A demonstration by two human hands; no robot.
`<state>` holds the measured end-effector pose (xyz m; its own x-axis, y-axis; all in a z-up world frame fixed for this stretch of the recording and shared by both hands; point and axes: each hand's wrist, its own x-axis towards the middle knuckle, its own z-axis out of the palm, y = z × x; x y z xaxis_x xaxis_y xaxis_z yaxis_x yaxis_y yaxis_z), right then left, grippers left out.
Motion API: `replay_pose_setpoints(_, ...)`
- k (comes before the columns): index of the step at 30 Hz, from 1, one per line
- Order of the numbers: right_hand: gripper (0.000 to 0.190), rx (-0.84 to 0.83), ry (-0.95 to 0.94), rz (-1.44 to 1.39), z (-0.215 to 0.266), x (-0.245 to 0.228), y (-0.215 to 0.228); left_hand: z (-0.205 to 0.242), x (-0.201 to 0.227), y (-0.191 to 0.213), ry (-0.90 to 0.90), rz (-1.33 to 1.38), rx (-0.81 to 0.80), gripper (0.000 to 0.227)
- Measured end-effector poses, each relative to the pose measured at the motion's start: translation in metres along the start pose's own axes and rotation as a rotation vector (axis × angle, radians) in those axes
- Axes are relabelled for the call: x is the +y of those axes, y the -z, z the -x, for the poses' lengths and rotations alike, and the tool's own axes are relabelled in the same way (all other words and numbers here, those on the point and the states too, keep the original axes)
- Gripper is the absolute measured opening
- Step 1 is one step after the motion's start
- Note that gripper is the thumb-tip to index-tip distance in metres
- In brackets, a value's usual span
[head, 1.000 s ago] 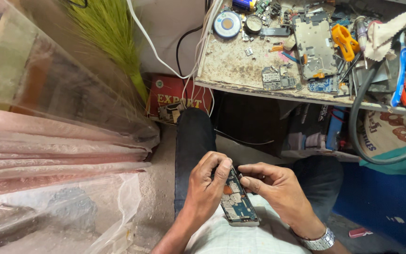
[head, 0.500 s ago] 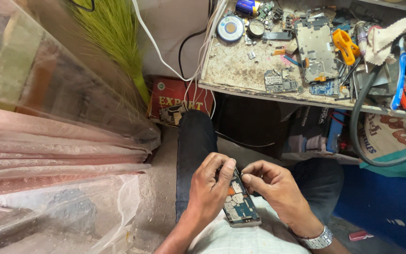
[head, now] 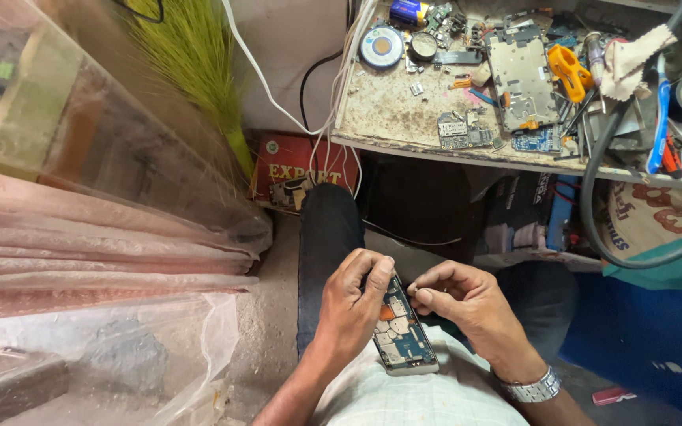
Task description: The person dismantles a smartphone by removing internal components, ribbons, and panels from the chassis.
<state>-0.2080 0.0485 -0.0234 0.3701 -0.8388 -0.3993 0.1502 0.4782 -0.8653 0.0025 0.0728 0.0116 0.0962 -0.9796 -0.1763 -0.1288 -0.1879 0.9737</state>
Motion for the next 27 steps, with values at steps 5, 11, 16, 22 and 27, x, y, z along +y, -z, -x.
replay_pose_setpoints(5, 0.015, -0.029, 0.034, 0.039, 0.010, -0.003, -0.003, 0.012, 0.005, -0.001, -0.073, -0.034, 0.019, 0.029)
replay_pose_setpoints(11, 0.017, 0.000, -0.039, 0.074, 0.021, -0.003, -0.008, 0.026, 0.009, -0.002, -0.083, -0.024, 0.018, 0.028)
replay_pose_setpoints(16, 0.018, 0.018, -0.056, 0.095, 0.031, -0.002, -0.013, 0.036, 0.009, -0.003, -0.065, -0.036, 0.013, 0.028)
replay_pose_setpoints(22, 0.019, 0.051, -0.067, 0.032, 0.034, -0.001, -0.018, 0.043, 0.009, -0.004, -0.062, -0.046, 0.000, 0.028)
replay_pose_setpoints(27, 0.014, 0.020, -0.054, 0.153, 0.033, -0.003, -0.014, 0.042, 0.012, -0.005, -0.117, -0.087, 0.012, 0.028)
